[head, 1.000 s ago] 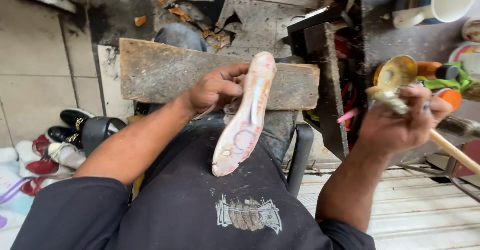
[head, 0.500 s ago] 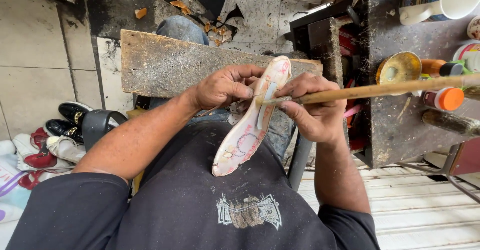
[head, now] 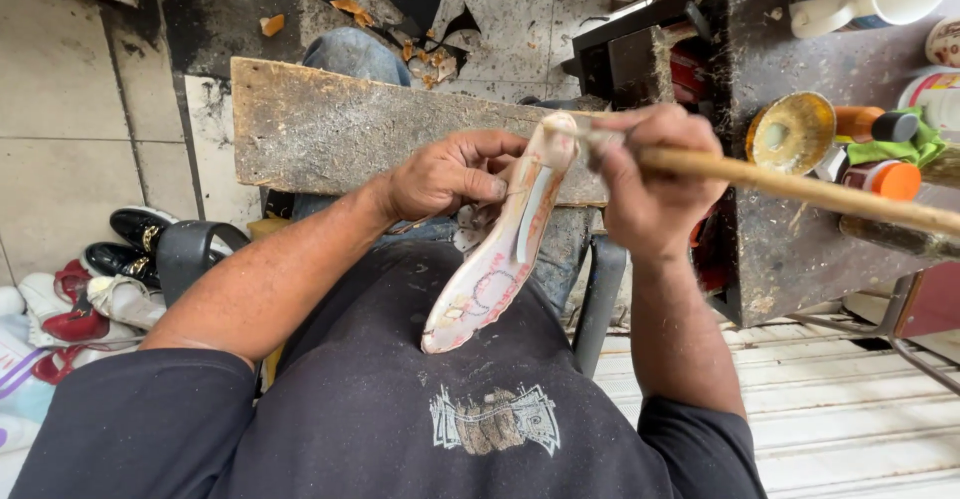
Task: Applying a liquid substance to the sole of a shoe using a brush at a repair bench
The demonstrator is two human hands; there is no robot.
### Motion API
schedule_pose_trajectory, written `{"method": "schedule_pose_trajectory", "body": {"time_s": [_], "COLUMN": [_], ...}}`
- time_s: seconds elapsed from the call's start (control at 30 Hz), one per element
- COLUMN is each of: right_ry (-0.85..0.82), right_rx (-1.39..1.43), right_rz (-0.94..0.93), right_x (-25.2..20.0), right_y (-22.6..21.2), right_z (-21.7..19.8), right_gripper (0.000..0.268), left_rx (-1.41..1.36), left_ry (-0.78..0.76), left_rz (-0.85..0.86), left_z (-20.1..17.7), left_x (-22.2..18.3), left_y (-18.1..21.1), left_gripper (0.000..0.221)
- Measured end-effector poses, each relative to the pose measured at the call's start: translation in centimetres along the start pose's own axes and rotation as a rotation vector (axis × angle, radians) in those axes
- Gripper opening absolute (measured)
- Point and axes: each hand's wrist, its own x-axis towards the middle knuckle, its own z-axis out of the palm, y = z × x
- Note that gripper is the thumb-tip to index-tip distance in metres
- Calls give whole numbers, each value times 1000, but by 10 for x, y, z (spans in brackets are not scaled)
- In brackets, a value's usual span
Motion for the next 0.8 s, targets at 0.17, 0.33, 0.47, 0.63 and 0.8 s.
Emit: {"method": "schedule_pose_trajectory", "body": {"time_s": [0.17, 0.33, 0.47, 0.63, 0.8], "right_ry": [26, -4, 107, 49, -2], "right_rx": [-41, -102, -126, 18, 124], "right_rz": [-7, -78, 41, 30, -29], "right_x": [5, 4, 20, 22, 15], "right_y": [-4, -6, 1, 3, 2], "right_z": [7, 6, -6, -11, -18], "right_gripper": [29, 29, 26, 24, 22], "left_rx": [128, 178, 211, 152, 61], "left_ry": [-1, -16, -29, 3, 26], "left_rz": [-8, -5, -19, -50, -15], "left_z": [6, 16, 6, 3, 7], "left_x": [-1, 0, 2, -2, -3], "left_y": [8, 18, 14, 11, 15], "left_gripper": [49, 48, 50, 52, 52]}}
